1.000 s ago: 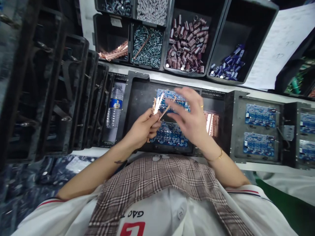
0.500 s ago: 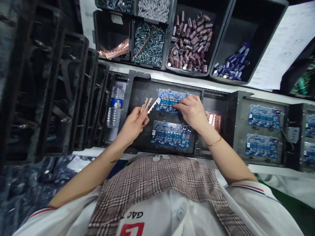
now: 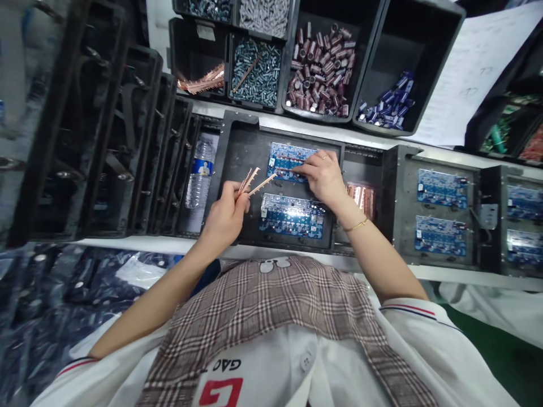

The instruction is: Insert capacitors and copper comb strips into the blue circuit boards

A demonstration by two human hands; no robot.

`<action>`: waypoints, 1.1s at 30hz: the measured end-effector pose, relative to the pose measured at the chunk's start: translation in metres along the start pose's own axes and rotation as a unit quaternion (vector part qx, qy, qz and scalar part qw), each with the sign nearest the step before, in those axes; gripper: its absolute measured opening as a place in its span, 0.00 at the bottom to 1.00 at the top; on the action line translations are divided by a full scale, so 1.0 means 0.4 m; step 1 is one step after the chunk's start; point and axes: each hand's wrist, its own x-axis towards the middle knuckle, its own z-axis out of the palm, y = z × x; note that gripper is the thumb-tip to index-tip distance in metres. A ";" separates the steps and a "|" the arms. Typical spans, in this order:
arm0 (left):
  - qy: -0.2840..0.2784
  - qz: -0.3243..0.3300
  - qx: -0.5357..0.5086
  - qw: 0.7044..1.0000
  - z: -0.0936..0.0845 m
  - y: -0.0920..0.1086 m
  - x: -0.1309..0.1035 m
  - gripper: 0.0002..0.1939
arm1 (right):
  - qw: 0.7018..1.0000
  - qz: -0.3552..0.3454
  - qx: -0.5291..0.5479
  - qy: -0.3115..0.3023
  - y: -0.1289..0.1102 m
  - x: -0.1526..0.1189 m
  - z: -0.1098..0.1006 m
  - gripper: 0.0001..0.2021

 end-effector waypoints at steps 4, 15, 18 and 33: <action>-0.001 -0.010 -0.034 0.999 0.003 -0.014 0.006 0.03 | 1.000 0.001 0.020 0.014 0.002 0.000 0.012 0.17; -0.016 -0.033 -0.139 0.990 0.020 -0.043 0.033 0.05 | 0.999 0.022 0.039 0.027 0.008 -0.008 0.024 0.17; -0.004 -0.040 -0.170 0.985 0.018 -0.046 0.021 0.06 | 0.998 0.030 0.049 0.031 0.008 -0.011 0.026 0.16; -0.028 -0.070 -0.271 0.960 0.024 -0.027 0.021 0.06 | 0.998 0.031 0.056 0.002 -0.022 -0.003 -0.030 0.13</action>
